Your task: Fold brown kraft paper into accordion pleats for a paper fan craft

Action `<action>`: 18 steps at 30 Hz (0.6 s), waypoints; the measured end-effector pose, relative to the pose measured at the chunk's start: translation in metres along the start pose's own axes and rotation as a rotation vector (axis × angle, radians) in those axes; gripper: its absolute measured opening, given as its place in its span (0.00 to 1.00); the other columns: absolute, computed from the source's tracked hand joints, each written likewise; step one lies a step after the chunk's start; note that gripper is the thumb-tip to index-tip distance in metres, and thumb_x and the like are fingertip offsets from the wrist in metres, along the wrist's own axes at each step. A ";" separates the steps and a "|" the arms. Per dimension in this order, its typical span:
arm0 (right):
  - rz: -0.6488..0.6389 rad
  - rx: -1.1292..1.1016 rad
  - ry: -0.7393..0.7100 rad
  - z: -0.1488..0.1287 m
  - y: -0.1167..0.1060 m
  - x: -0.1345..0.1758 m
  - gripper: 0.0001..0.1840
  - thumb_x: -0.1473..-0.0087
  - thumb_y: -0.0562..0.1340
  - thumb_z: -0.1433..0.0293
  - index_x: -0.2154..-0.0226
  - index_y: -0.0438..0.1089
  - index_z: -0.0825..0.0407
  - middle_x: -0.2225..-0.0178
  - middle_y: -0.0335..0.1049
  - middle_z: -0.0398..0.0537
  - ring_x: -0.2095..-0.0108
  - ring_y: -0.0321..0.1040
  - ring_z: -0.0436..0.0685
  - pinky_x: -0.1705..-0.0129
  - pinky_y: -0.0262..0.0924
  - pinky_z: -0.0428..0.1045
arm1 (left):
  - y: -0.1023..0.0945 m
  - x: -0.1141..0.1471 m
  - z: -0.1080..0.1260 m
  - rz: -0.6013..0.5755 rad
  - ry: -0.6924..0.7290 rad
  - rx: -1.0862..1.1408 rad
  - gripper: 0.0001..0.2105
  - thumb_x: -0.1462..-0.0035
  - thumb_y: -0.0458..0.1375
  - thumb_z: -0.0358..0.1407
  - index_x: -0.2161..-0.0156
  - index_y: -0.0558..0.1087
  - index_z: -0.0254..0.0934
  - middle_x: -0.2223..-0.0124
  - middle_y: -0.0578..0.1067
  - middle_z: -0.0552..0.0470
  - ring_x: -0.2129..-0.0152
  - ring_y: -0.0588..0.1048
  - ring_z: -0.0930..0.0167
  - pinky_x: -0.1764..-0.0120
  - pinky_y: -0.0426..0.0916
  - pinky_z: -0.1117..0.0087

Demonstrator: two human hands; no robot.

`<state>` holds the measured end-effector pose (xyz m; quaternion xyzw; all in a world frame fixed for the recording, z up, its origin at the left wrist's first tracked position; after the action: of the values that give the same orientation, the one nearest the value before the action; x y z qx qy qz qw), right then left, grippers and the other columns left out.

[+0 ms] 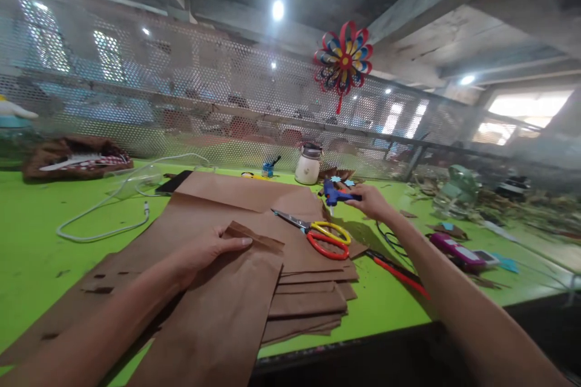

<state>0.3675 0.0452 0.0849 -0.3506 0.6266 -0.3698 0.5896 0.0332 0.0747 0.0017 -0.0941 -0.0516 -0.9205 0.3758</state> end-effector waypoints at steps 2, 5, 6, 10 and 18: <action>0.049 0.035 0.048 0.026 0.000 -0.011 0.10 0.53 0.62 0.68 0.67 0.75 0.55 0.68 0.71 0.53 0.66 0.64 0.58 0.62 0.56 0.51 | 0.000 0.000 0.000 -0.012 0.001 0.012 0.17 0.57 0.63 0.41 0.61 0.74 0.35 0.59 0.77 0.45 0.63 0.75 0.63 0.60 0.69 0.67; 0.127 0.055 0.097 0.049 0.002 -0.021 0.11 0.52 0.60 0.68 0.67 0.75 0.57 0.67 0.71 0.56 0.64 0.64 0.60 0.61 0.56 0.53 | 0.001 -0.001 -0.002 -0.034 -0.009 0.018 0.17 0.56 0.63 0.41 0.60 0.75 0.36 0.60 0.77 0.46 0.64 0.75 0.63 0.59 0.69 0.66; 0.142 0.046 0.094 0.050 0.005 -0.024 0.11 0.52 0.60 0.68 0.66 0.74 0.57 0.67 0.71 0.56 0.63 0.64 0.60 0.60 0.56 0.53 | 0.001 -0.001 -0.003 -0.036 -0.011 0.015 0.17 0.56 0.63 0.41 0.60 0.74 0.36 0.60 0.77 0.46 0.64 0.76 0.63 0.59 0.69 0.66; 0.113 -0.051 -0.003 0.031 0.028 -0.040 0.12 0.53 0.62 0.67 0.65 0.74 0.54 0.66 0.72 0.51 0.64 0.66 0.57 0.59 0.58 0.50 | 0.001 -0.004 -0.006 -0.048 -0.006 0.024 0.17 0.55 0.62 0.41 0.59 0.74 0.34 0.61 0.77 0.45 0.64 0.75 0.62 0.59 0.68 0.65; -0.013 -0.214 -0.148 -0.037 0.074 -0.083 0.12 0.52 0.62 0.65 0.65 0.75 0.53 0.66 0.74 0.48 0.66 0.68 0.54 0.63 0.59 0.46 | 0.001 -0.004 -0.008 -0.056 0.010 0.034 0.17 0.55 0.62 0.40 0.59 0.74 0.33 0.61 0.77 0.44 0.63 0.75 0.62 0.58 0.67 0.64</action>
<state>0.3355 0.1557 0.0611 -0.4419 0.6149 -0.2776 0.5912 0.0358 0.0758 -0.0073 -0.0818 -0.0682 -0.9301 0.3515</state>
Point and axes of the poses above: each hand's wrist, its own x-axis away from the middle knuckle, its own y-axis out of the palm, z = x × y, the point moved 10 cm from there along -x, towards the middle knuckle
